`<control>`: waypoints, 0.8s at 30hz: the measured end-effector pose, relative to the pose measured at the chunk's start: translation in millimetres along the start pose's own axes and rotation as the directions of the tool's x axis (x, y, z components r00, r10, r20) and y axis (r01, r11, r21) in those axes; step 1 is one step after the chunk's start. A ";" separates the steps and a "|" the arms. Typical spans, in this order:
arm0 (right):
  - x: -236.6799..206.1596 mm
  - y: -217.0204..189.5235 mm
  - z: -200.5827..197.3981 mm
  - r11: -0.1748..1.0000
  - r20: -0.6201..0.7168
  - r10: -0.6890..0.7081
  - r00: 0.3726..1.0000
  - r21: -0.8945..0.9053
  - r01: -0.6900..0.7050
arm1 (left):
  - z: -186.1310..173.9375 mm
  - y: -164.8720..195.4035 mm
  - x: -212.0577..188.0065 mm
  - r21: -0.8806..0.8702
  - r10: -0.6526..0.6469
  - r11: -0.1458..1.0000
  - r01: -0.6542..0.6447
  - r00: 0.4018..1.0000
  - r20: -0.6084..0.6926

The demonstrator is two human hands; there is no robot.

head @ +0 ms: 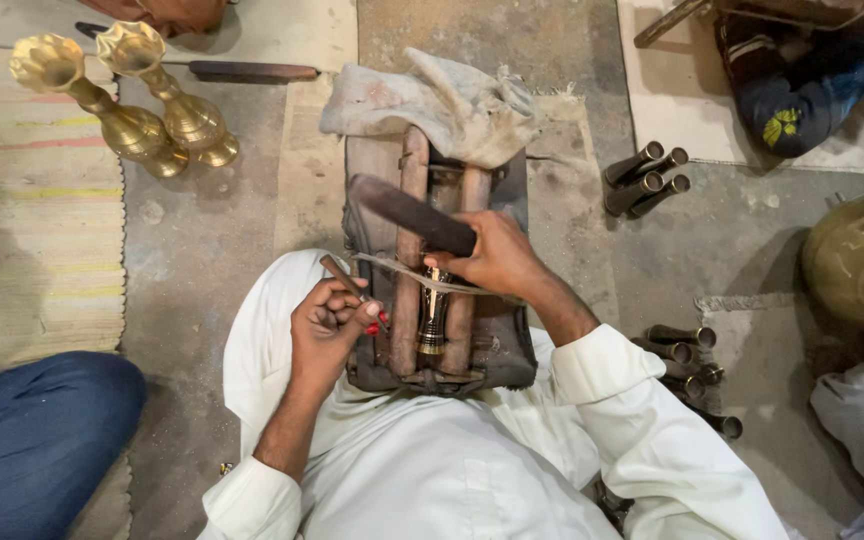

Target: The person sits on the floor with a brass vase-like object clamped in a wooden jig on their lap. They hold a small chisel against the brass surface and strike it with a wooden mallet to engrave decorative patterns, periodically rotating the object and repositioning the chisel to work on different areas.

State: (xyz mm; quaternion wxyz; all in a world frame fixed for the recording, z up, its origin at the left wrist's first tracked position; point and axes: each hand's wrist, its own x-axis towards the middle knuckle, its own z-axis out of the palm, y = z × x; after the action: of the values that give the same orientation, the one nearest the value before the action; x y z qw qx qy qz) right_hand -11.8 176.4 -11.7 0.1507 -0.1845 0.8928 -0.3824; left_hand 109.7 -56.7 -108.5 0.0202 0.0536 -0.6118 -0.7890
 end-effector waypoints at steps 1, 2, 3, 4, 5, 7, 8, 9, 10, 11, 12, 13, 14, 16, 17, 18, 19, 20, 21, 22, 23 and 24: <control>-1.5 4.1 -0.6 0.976 0.073 0.068 0.995 0.200 -0.082 | -0.5 -0.2 -0.7 -0.017 -0.018 1.000 0.018 1.000 0.015; -1.9 7.4 -1.3 0.907 0.154 0.117 0.981 0.386 -0.169 | -0.9 -0.2 0.2 -0.033 -0.032 0.999 0.033 0.999 0.031; -3.6 10.5 -1.2 0.900 0.169 0.097 0.981 0.405 -0.159 | -0.5 -0.2 -0.1 -0.049 -0.051 0.997 0.054 0.998 0.048; -4.2 13.2 -1.9 0.894 0.181 0.074 0.981 0.424 -0.146 | 0.3 -0.1 1.7 -0.063 -0.061 0.996 0.065 0.996 0.060; -5.2 15.6 -2.0 0.886 0.189 0.051 0.981 0.445 -0.132 | 1.5 0.6 4.0 -0.076 -0.070 0.994 0.076 0.995 0.075; -7.3 19.2 -0.1 0.896 0.164 0.053 0.985 0.427 -0.119 | 5.2 3.3 7.2 -0.060 -0.075 0.995 0.081 0.992 0.101; -8.8 20.9 0.3 0.902 0.151 0.052 0.987 0.417 -0.111 | 7.9 5.5 9.5 -0.031 -0.069 0.997 0.073 0.991 0.114; -10.5 22.6 -0.1 0.899 0.128 0.085 0.988 0.419 -0.131 | 10.5 8.5 11.5 -0.003 -0.063 0.998 0.064 0.990 0.124; -13.5 24.2 -1.0 0.895 0.110 0.117 0.987 0.420 -0.152 | 13.5 11.9 12.8 0.034 -0.060 0.998 0.056 0.988 0.145; -17.1 25.7 -2.7 0.890 0.096 0.149 0.984 0.420 -0.175 | 18.0 15.1 14.4 0.069 -0.060 0.996 0.049 0.985 0.163; -21.3 27.7 -6.8 0.894 0.070 0.112 0.991 0.429 -0.131 | 23.4 18.5 17.2 0.106 -0.060 0.994 0.041 0.982 0.181; -25.7 29.7 -12.5 0.895 0.045 0.073 0.996 0.437 -0.085 | 28.8 22.5 20.3 0.174 -0.018 0.985 -0.020 0.977 0.210; -30.2 31.0 -17.6 0.895 0.020 0.034 0.999 0.444 -0.040 | 33.8 26.9 22.9 0.240 0.021 0.967 -0.081 0.970 0.242; -43.9 33.4 -29.2 0.885 0.063 0.122 0.990 0.445 -0.138 | 44.2 35.3 27.2 0.340 0.078 0.920 -0.193 0.943 0.324; -51.1 34.0 -35.1 0.877 0.081 0.167 0.983 0.444 -0.185 | 47.6 39.8 28.6 0.376 0.097 0.894 -0.244 0.925 0.369; -58.3 34.0 -40.2 0.901 0.055 0.151 0.987 0.403 -0.161 | 50.1 43.8 29.2 0.408 0.113 0.864 -0.294 0.904 0.412; -65.8 33.7 -45.0 0.923 0.031 0.135 0.990 0.359 -0.137 | 52.1 47.1 29.8 0.436 0.118 0.842 -0.316 0.898 0.424; -72.1 32.8 -48.1 0.942 0.009 0.116 0.993 0.316 -0.113 | 53.7 49.6 30.3 0.464 0.121 0.818 -0.339 0.891 0.437; -77.5 31.6 -50.9 0.958 -0.037 0.124 0.992 0.266 -0.110 | 54.7 51.6 31.0 0.492 0.125 0.792 -0.361 0.885 0.449; -84.8 30.1 -54.9 0.970 -0.080 0.131 0.988 0.216 -0.111 | 55.3 52.9 30.8 0.495 0.128 0.789 -0.364 0.885 0.448; -90.6 28.2 -57.6 0.980 -0.121 0.135 0.983 0.165 -0.114 | 55.9 53.6 30.1 0.497 0.130 0.787 -0.366 0.886 0.445; -93.4 25.6 -58.5 0.989 -0.199 0.078 0.977 0.137 -0.052 | 56.2 54.0 30.4 0.500 0.136 0.783 -0.370 0.886 0.444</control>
State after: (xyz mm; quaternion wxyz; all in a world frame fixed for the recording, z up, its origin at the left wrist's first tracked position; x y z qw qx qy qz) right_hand 41.6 271.0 20.1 0.0828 -0.1048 0.8821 -0.4518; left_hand 71.6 -19.1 -44.3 -0.0090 -0.1828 -0.8127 -0.5532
